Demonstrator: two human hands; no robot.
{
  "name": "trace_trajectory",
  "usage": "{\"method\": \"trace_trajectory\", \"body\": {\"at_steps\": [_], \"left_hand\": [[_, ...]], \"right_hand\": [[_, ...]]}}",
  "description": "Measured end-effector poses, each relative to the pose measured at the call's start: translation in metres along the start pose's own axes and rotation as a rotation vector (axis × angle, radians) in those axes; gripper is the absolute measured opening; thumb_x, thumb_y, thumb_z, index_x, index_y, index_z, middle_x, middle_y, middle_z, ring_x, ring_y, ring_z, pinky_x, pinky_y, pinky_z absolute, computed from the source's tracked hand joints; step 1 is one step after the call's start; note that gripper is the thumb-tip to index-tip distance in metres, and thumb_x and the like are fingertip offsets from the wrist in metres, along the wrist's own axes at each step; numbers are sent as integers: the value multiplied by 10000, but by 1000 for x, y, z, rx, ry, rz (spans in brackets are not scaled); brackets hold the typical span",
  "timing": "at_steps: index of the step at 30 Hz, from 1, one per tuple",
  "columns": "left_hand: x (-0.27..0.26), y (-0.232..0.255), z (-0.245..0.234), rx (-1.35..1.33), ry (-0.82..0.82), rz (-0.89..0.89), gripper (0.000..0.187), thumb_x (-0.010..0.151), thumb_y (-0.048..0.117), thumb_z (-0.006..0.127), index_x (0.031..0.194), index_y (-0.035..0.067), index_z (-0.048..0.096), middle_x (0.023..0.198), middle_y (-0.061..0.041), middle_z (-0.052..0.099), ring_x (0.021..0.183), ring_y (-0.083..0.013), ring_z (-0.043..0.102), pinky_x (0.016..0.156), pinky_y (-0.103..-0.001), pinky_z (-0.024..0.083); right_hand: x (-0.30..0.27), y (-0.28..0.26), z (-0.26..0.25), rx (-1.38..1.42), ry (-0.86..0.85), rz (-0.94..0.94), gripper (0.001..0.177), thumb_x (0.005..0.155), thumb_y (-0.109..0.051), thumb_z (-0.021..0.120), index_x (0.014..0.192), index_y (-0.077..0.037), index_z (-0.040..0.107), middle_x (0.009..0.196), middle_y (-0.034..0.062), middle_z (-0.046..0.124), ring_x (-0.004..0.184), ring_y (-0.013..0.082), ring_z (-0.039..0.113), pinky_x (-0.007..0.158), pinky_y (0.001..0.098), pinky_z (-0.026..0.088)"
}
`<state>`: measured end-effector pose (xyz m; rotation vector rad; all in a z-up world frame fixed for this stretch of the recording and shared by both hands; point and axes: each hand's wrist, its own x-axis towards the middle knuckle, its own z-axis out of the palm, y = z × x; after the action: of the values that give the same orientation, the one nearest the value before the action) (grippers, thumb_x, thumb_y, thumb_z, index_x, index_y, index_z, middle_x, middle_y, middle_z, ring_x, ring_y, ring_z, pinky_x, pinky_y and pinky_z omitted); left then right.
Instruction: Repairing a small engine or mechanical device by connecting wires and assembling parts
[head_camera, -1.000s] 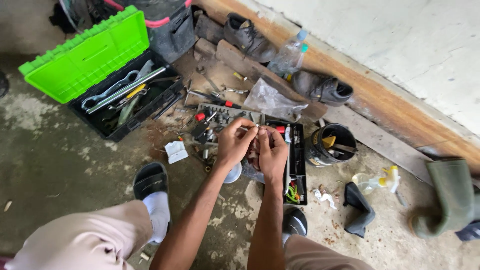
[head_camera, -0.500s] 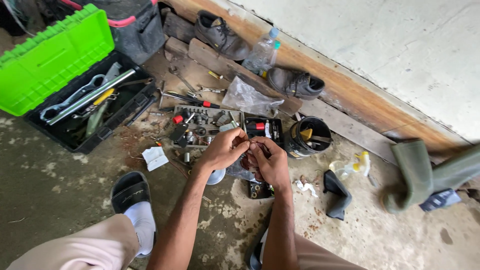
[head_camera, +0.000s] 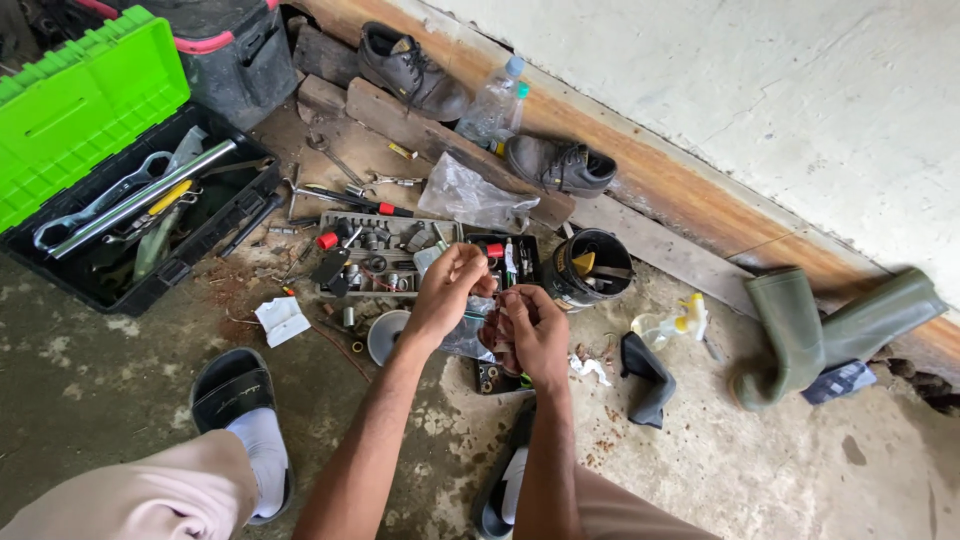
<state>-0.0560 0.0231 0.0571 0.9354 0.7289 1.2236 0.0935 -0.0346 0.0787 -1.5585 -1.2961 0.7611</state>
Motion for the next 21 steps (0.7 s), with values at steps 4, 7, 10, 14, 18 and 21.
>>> {"method": "trace_trajectory", "body": {"at_steps": [4, 7, 10, 14, 18, 21], "left_hand": [[7, -15, 4, 19, -4, 12, 145, 1039, 172, 617, 1102, 42, 629, 942, -107, 631, 826, -189, 655, 693, -290, 577], [0, -10, 14, -5, 5, 15, 116, 1007, 156, 670, 1067, 64, 633, 908, -42, 618, 779, -98, 600, 620, -209, 507], [-6, -7, 27, 86, 24, 63, 107, 986, 180, 698, 1031, 87, 673, 873, -20, 650, 771, -83, 609, 615, -203, 497], [-18, 9, 49, 207, 34, 100, 123, 1001, 177, 690, 1048, 68, 720, 848, -89, 678, 770, -160, 619, 663, -303, 515], [-18, 1, 43, 229, -1, 61, 128, 995, 197, 678, 1047, 87, 720, 840, -29, 672, 814, -117, 604, 715, -274, 503], [-16, -3, 39, 98, -75, -8, 110, 1003, 192, 664, 1039, 91, 687, 824, 3, 604, 779, -98, 561, 648, -249, 449]], "right_hand": [[-9, 5, 4, 206, 114, 135, 208, 1059, -180, 606, 1089, -35, 751, 856, 157, 735, 777, 223, 655, 753, 379, 557], [-8, -9, 1, 485, 190, 226, 265, 1099, -190, 506, 1203, -28, 688, 1008, 188, 720, 919, 281, 662, 894, 456, 569], [-11, -45, -2, 740, 292, 244, 322, 1081, -217, 532, 1258, 18, 663, 991, 168, 745, 827, 247, 754, 772, 402, 654], [-8, -25, 5, 634, 163, 134, 265, 1031, -189, 605, 1168, 24, 684, 708, 149, 682, 473, 248, 690, 407, 350, 620], [4, 16, 6, 598, 229, 88, 178, 998, -108, 660, 1116, 14, 714, 583, 155, 636, 391, 256, 647, 334, 352, 577], [11, 28, 13, 731, 217, 124, 178, 1013, -152, 647, 1012, 16, 706, 504, 181, 590, 310, 257, 595, 283, 327, 514]]}}
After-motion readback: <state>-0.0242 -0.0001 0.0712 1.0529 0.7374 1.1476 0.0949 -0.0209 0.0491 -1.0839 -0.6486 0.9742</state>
